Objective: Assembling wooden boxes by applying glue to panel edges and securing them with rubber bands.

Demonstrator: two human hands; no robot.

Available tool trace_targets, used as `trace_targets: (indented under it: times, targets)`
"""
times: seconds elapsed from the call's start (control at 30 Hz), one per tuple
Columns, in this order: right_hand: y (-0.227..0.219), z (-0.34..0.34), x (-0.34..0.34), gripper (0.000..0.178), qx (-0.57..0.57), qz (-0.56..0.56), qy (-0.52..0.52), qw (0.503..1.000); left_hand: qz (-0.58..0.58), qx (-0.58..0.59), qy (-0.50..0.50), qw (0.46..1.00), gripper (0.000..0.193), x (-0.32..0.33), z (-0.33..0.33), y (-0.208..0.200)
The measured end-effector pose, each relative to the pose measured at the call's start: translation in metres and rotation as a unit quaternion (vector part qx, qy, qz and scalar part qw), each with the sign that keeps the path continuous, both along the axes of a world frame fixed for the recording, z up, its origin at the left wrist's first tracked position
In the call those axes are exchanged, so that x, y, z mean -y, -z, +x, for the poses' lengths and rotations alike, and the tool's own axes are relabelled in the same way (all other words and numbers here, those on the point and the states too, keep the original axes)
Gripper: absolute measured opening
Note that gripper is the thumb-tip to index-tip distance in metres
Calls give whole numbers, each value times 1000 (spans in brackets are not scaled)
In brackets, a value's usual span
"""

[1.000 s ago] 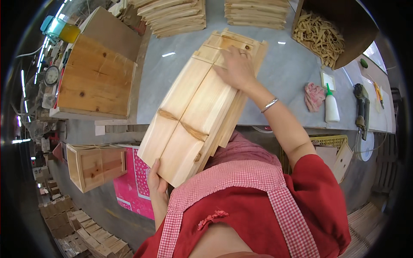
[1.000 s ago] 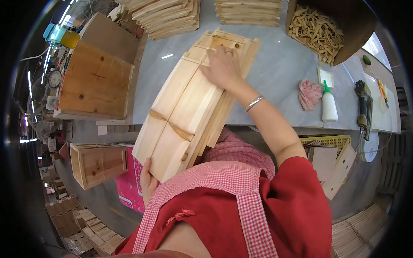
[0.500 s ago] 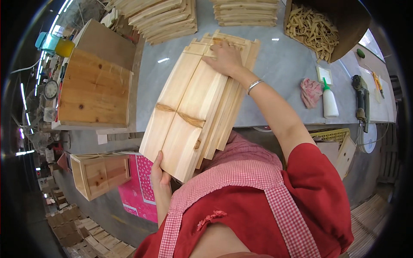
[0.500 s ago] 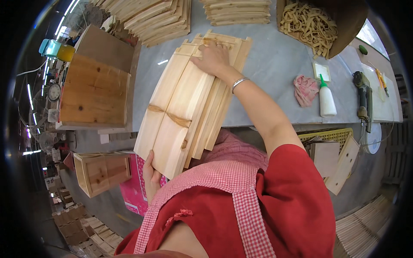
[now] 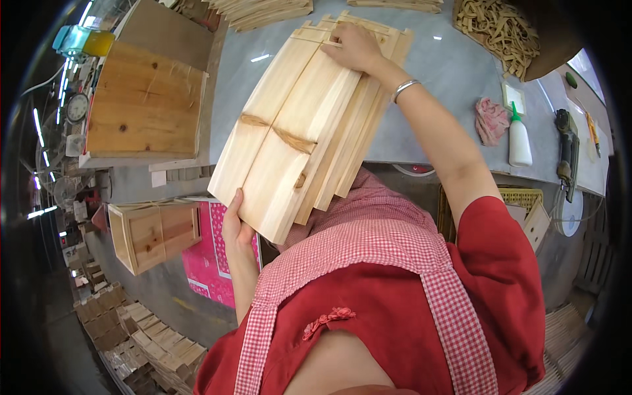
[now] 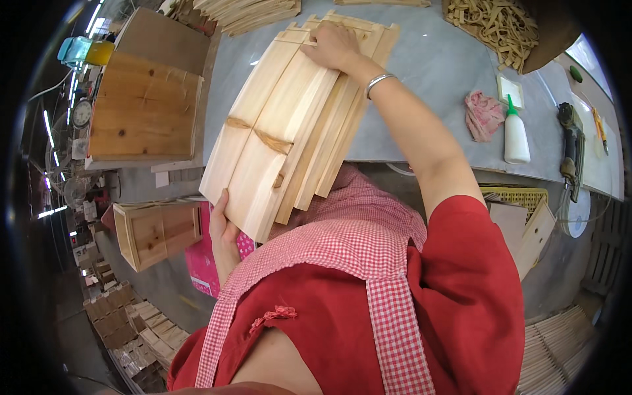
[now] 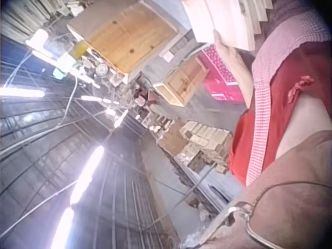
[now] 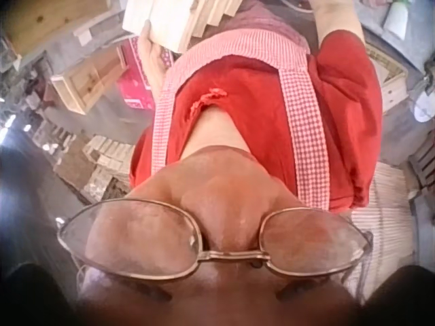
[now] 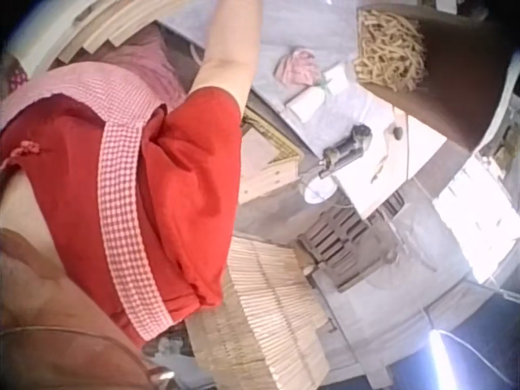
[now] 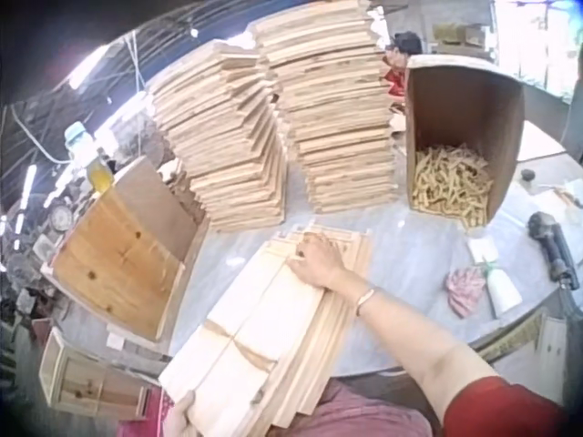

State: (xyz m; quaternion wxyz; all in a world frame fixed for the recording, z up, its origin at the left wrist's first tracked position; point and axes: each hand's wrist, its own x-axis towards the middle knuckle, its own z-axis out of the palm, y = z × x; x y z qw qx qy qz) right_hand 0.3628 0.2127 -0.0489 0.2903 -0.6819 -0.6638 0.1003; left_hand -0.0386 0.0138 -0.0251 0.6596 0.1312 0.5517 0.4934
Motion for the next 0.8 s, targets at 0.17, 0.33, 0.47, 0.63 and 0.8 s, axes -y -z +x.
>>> trace_targets:
  times: [0.17,0.33,0.47,0.63,0.8]
  targets:
    - [-13,-9,-4,44,-7,-47,-19,999,-6,5,-18,1000,55,-13,-16,16]
    - [0,-14,-9,38,0,17,13,1000,-4,-3,-14,1000,55,-10,-7,10]
    - [-2,-8,-11,55,10,-14,32,999,5,-4,-16,1000,55,-9,-13,16]
    - [-15,1,-9,74,11,-81,61,995,52,50,25,997,55,-3,-15,27]
    - [-20,4,-2,90,-1,-114,38,993,47,47,24,998,55,1,-14,26]
